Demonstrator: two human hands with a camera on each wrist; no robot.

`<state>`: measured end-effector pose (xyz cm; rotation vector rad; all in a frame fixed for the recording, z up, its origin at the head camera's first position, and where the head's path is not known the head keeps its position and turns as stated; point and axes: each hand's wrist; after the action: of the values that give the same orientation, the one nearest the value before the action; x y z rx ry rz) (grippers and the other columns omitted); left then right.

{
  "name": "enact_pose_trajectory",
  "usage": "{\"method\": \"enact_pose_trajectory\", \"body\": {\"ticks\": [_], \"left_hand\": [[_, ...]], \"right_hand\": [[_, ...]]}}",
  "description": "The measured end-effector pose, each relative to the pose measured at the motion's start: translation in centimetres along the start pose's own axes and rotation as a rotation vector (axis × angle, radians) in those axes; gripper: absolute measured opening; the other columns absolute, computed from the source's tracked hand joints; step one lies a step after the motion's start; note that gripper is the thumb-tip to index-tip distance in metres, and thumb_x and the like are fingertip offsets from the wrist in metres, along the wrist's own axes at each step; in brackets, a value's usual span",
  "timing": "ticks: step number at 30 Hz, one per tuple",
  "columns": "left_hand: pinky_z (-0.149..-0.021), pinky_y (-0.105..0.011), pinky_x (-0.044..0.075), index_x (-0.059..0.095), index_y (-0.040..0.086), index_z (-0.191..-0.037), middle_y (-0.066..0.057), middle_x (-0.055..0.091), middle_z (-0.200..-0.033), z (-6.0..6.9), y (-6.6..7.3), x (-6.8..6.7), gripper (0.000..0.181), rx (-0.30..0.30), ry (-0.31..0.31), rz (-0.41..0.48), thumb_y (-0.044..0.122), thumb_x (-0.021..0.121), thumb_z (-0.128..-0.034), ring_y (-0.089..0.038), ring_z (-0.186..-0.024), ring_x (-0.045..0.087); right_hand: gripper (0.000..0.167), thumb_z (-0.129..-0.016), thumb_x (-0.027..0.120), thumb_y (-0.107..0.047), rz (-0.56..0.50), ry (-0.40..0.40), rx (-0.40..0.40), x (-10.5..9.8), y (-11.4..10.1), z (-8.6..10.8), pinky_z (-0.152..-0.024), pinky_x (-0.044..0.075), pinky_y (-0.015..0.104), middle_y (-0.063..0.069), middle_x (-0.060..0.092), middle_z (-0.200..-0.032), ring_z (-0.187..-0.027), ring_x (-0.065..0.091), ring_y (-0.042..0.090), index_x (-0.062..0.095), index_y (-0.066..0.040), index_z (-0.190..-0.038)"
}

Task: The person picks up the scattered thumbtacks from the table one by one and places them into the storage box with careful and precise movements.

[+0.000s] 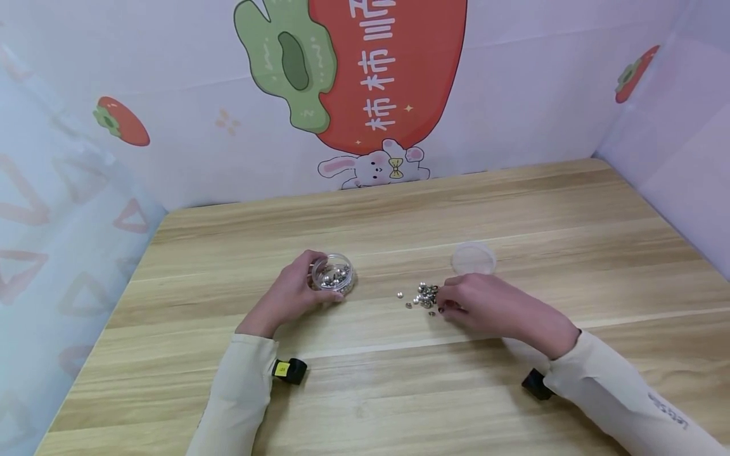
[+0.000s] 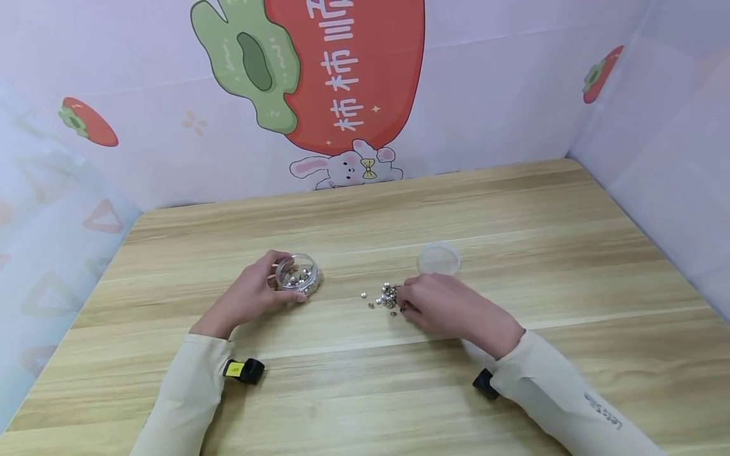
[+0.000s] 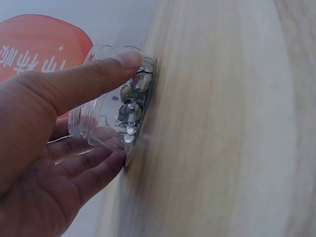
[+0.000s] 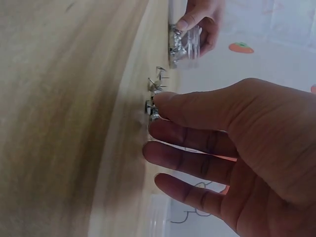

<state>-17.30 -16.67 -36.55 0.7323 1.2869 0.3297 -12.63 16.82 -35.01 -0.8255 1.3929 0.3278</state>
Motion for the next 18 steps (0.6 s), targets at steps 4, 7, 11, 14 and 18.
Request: {"method": "enact_pose_trajectory", "body": {"ticks": [4, 7, 11, 14, 18], "left_hand": [[-0.103, -0.049, 0.044, 0.042, 0.004, -0.137, -0.017, 0.053, -0.138, 0.0, -0.1, 0.0, 0.083, 0.002, 0.0, 0.002, 0.033, 0.085, -0.0725, -0.031, -0.123, 0.054], [-0.103, -0.049, 0.044, 0.042, 0.004, -0.137, -0.017, 0.053, -0.138, 0.0, -0.2, 0.1, 0.083, 0.001, 0.0, 0.003, 0.033, 0.085, -0.0726, -0.031, -0.122, 0.054], [-0.102, -0.049, 0.045, 0.042, 0.004, -0.137, -0.017, 0.054, -0.137, 0.0, -0.2, 0.1, 0.083, 0.0, -0.003, 0.001, 0.033, 0.085, -0.0727, -0.031, -0.121, 0.054], [-0.102, -0.048, 0.045, 0.042, 0.004, -0.137, -0.017, 0.054, -0.135, 0.0, -0.2, 0.1, 0.083, 0.001, -0.004, -0.002, 0.032, 0.085, -0.0727, -0.03, -0.121, 0.054], [-0.101, -0.047, 0.046, 0.041, 0.003, -0.138, -0.017, 0.055, -0.133, -0.1, -0.2, 0.1, 0.084, 0.006, 0.001, -0.001, 0.031, 0.086, -0.0725, -0.03, -0.12, 0.055]], "right_hand": [[0.011, -0.086, 0.072, -0.011, 0.027, 0.012, 0.008, 0.5, 0.1, -0.2, -0.062, 0.046, 0.019, -0.012, 0.06, -0.076, -0.065, 0.048, -0.002, 0.067, -0.02, -0.08], [0.012, -0.086, 0.071, -0.012, 0.043, 0.023, 0.01, 0.7, 0.1, -0.2, -0.062, 0.046, 0.019, -0.012, 0.06, -0.076, -0.066, 0.048, -0.002, 0.066, -0.02, -0.078], [0.015, -0.088, 0.069, -0.011, 0.056, 0.034, 0.009, 0.5, 0.0, -0.3, -0.061, 0.044, 0.019, -0.013, 0.058, -0.075, -0.065, 0.046, 0.0, 0.065, -0.02, -0.077], [0.017, -0.087, 0.069, -0.008, 0.068, 0.06, 0.013, 0.0, -0.1, -0.5, -0.062, 0.042, 0.019, -0.012, 0.056, -0.073, -0.066, 0.044, 0.001, 0.064, -0.02, -0.076], [0.013, -0.086, 0.071, -0.007, 0.076, 0.088, 0.016, -0.8, -0.6, -1.4, -0.063, 0.045, 0.02, -0.011, 0.06, -0.076, -0.067, 0.048, 0.002, 0.066, -0.018, -0.079]]}}
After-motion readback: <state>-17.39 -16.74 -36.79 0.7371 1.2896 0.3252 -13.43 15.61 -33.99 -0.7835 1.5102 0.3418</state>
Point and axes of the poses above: each hand's wrist, its own z-axis away from the middle knuckle, its own x-axis out of the palm, y = z × x
